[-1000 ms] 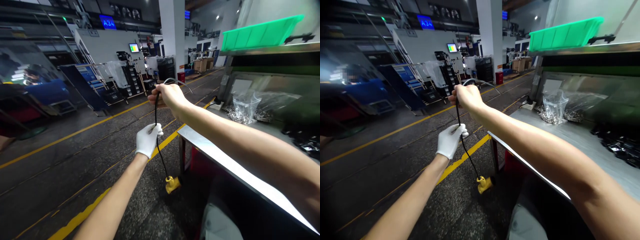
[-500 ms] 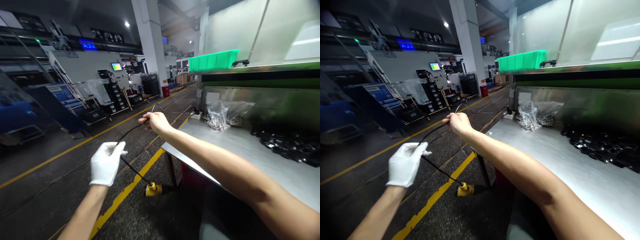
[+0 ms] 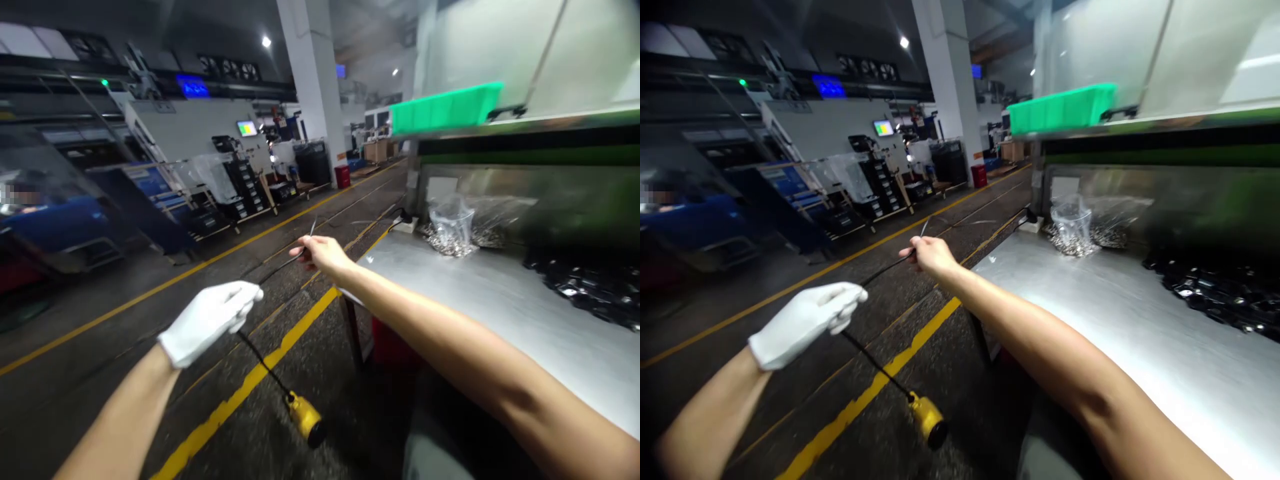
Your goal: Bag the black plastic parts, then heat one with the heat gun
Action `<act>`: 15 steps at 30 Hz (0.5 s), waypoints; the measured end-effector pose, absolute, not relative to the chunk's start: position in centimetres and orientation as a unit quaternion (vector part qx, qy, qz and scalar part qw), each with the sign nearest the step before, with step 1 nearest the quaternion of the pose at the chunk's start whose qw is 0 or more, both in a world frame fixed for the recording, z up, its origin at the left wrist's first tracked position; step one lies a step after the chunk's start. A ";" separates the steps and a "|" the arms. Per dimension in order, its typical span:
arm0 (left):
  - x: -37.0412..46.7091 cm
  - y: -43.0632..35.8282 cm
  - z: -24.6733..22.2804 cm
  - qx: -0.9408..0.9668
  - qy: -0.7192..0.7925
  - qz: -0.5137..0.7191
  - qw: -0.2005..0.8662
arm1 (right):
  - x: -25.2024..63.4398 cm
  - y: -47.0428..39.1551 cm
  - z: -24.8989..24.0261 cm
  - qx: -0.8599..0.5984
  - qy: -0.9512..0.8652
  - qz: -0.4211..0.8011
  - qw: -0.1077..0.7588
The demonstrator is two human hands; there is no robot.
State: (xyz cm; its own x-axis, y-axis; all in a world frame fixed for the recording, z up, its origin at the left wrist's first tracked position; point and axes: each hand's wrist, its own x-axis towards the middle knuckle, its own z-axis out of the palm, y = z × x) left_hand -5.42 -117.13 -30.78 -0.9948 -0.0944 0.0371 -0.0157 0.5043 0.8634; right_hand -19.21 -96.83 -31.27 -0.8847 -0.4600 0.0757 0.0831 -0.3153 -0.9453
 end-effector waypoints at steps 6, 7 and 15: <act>-3.2 -115.5 -29.9 0.075 -0.777 -0.614 0.116 | -14.8 -93.7 -43.4 -0.102 0.573 -0.735 0.350; -2.9 -115.0 -29.5 0.087 -0.767 -0.623 0.126 | -13.4 -93.1 -46.9 -0.062 0.577 -0.698 0.419; 0.6 -109.3 -24.3 0.061 -0.726 -0.684 0.040 | -3.2 -96.3 -67.4 0.192 0.546 -0.452 0.678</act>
